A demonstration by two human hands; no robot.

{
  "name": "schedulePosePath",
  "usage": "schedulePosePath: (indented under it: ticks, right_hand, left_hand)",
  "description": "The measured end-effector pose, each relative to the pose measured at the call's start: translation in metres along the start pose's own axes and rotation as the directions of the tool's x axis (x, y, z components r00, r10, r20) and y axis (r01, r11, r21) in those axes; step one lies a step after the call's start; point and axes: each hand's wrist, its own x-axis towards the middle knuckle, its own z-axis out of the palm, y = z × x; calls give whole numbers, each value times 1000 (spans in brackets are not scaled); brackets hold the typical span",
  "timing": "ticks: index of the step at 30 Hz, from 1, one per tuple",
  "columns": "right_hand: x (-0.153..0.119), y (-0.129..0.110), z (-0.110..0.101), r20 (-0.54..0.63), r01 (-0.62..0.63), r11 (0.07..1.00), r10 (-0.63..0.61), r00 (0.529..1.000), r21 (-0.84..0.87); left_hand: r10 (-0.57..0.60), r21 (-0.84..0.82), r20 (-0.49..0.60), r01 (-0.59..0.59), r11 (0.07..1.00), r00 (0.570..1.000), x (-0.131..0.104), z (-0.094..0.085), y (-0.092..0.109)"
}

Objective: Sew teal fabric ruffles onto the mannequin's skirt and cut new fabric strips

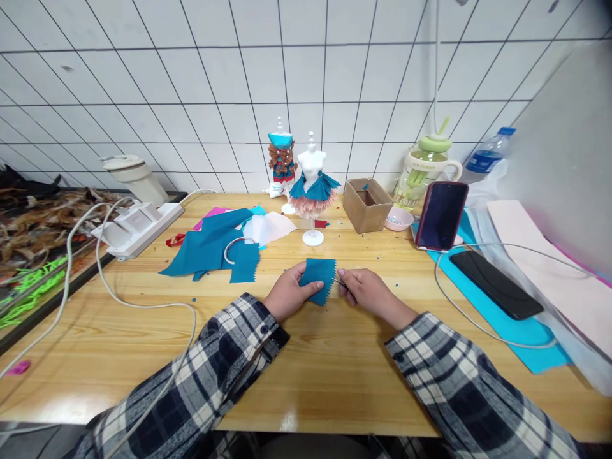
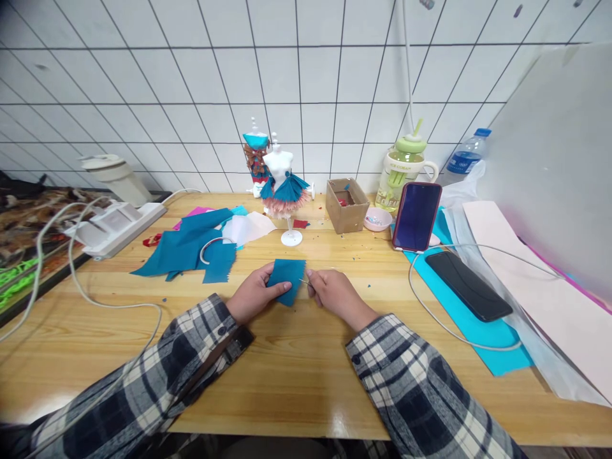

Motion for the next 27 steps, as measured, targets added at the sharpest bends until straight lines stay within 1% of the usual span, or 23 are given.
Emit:
schedulePosePath:
  ticks: [9,15,19,23,27]
  right_hand:
    - [1,1,-1,10,11,1000,-11,1000,-10]
    - [0,-1,-4,-2,49,997,-49,999,-58]
    - [-1,0,-5,9,4,999,-4,1000,-39]
    - [-1,3,-5,53,-53,998,51,997,22]
    - [-1,6,-3,72,-55,998,53,996,30]
  left_hand:
    - [-15,18,-4,15,1000,1000,-1,0,2]
    - [-29,-79,25,31,996,999,-1,2,1]
    - [-14,-118,9,15,993,1000,-1,1,3]
    - [-10,-91,-15,8,996,1000,-1,0,5]
    - [-7,-58,-24,6,998,1000,-2,0,6]
